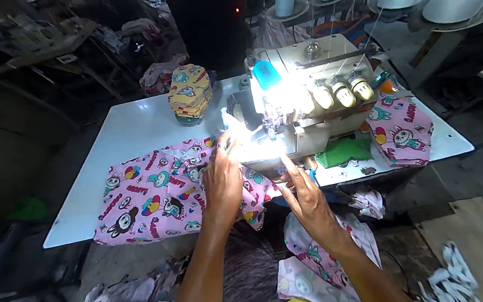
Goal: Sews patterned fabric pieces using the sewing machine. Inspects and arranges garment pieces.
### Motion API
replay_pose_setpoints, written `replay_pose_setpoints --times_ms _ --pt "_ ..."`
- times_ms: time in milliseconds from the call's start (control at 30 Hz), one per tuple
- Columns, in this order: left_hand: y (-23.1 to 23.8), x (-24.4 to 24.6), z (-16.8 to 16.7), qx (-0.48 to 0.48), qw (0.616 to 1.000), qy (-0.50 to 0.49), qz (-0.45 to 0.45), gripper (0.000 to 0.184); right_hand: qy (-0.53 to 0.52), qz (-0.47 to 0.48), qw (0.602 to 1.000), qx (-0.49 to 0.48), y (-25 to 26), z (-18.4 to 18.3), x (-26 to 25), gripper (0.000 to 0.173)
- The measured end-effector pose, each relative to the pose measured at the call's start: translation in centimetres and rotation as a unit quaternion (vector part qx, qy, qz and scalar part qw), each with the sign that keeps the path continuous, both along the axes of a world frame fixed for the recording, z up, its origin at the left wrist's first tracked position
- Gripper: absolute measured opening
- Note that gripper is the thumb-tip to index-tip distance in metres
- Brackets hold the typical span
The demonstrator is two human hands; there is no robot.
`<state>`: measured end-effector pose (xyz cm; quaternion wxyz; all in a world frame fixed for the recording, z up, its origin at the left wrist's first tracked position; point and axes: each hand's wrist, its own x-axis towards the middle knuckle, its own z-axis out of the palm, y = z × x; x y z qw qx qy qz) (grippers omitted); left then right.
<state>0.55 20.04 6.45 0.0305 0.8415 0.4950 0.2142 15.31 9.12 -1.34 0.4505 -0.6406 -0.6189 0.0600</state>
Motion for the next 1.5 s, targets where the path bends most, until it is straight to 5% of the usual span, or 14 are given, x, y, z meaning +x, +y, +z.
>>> replay_pose_setpoints --times_ms 200,300,433,533,667,767,833,967,1033,1167,1300,1367,1433,1500 --pt "-5.7 -1.5 -3.2 -0.015 0.995 -0.101 -0.010 0.051 0.073 0.108 0.991 0.016 0.3 0.8 -1.4 0.055" --pt "-9.4 -1.5 -4.8 -0.098 0.974 -0.168 -0.113 0.038 0.121 0.152 0.981 -0.005 0.4 1.1 -1.4 0.058" --pt "-10.1 -2.5 -5.7 -0.231 0.909 -0.205 -0.279 0.029 0.154 0.034 0.988 -0.008 1.1 0.0 1.2 0.030" --pt "-7.4 -3.9 -4.2 -0.205 0.930 -0.264 -0.150 0.023 0.162 -0.058 0.985 0.012 1.2 -1.0 4.0 0.019" --pt "-1.1 -6.2 -3.2 -0.144 0.956 -0.251 0.053 0.035 0.168 -0.022 0.984 -0.047 -1.0 -0.5 3.3 0.033" --pt "3.0 -6.1 -3.1 -0.206 0.963 -0.161 0.072 0.048 0.208 0.046 0.974 -0.077 -3.1 -0.3 1.0 0.037" --pt "5.6 -5.5 -2.9 -0.242 0.966 -0.085 0.039 0.039 0.257 0.085 0.959 -0.079 -4.6 0.0 -0.1 0.039" --pt "9.5 -4.2 1.9 -0.238 0.969 -0.068 0.019 0.041 0.357 0.205 0.895 -0.173 -7.6 -0.4 0.1 0.056" --pt "11.4 -3.2 5.5 -0.237 0.962 -0.133 0.026 0.048 0.311 0.230 0.893 -0.230 -9.1 -0.9 0.9 0.036" --pt "13.4 -1.4 12.4 -0.237 0.909 -0.338 -0.060 0.038 0.202 0.188 0.960 -0.044 -9.9 0.5 3.7 0.022" --pt "12.7 -2.6 15.8 -0.224 0.831 -0.490 -0.139 0.023 0.175 0.184 0.966 0.049 -10.9 4.1 3.6 0.022" --pt "12.6 -5.0 15.1 -0.173 0.853 -0.482 -0.096 0.020 0.147 0.237 0.960 0.025 -11.6 4.9 0.8 0.028" --pt "13.3 -9.1 12.8 -0.086 0.939 -0.333 0.012 0.037 0.120 0.324 0.938 -0.017 -12.3 5.0 -2.8 0.028" --pt "13.9 -14.1 9.7 -0.036 0.980 -0.173 0.087 0.050 0.090 0.410 0.904 -0.083 -13.1 4.7 -6.0 0.023"
